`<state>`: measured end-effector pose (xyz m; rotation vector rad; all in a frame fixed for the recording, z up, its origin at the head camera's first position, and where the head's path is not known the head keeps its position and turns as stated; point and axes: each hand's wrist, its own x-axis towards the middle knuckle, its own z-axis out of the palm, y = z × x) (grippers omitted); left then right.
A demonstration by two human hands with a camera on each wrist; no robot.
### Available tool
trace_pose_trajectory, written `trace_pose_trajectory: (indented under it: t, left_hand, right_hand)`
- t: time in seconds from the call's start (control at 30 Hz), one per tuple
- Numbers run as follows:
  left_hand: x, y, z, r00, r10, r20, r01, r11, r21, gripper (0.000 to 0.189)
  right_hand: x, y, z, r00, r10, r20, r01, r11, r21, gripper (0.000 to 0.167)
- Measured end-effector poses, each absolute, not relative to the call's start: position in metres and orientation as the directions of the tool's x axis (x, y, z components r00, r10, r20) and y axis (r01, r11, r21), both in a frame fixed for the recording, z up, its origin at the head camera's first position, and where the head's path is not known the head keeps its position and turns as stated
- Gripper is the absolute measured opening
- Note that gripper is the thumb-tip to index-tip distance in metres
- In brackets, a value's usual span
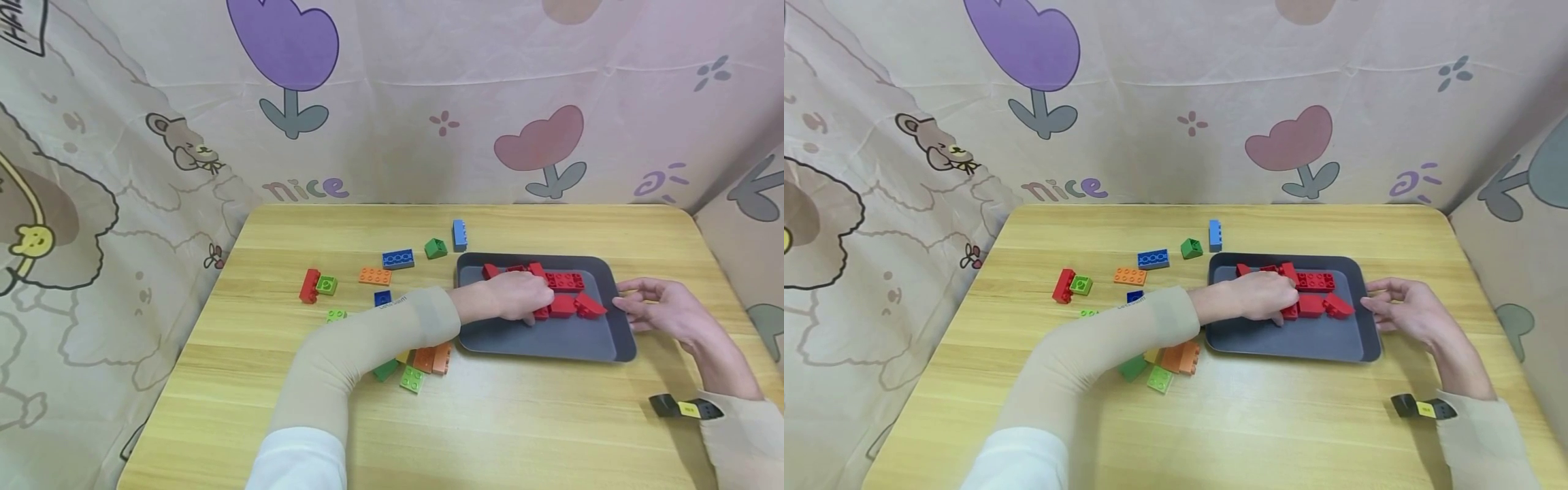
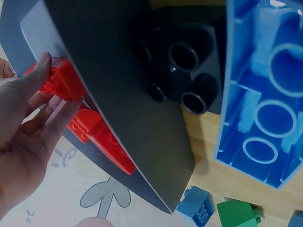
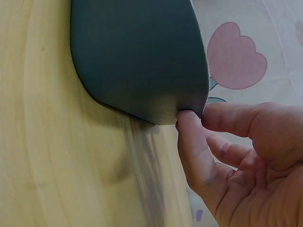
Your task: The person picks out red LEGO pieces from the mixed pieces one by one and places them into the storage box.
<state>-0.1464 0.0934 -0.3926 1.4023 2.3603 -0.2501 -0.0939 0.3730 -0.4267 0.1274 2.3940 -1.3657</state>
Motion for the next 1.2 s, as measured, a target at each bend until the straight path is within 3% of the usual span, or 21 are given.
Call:
trace_pose_trajectory:
  t: [0.67, 1.2]
  left_hand:
    - [-0.149, 0.085, -0.385, -0.407, 0.862, -0.304, 0.894, 0.444, 0.062, 0.039]
    - [-0.152, 0.053, -0.359, -0.312, 0.910, -0.274, 0.940, 0.337, 0.046, 0.053]
  right_hand:
    - [-0.094, 0.372, -0.426, -0.922, -0.107, -0.371, 0.261, 0.536, -0.803, 0.048]
    - [-0.093, 0.371, -0.425, -0.925, -0.101, -0.367, 0.255, 0.551, -0.795, 0.051]
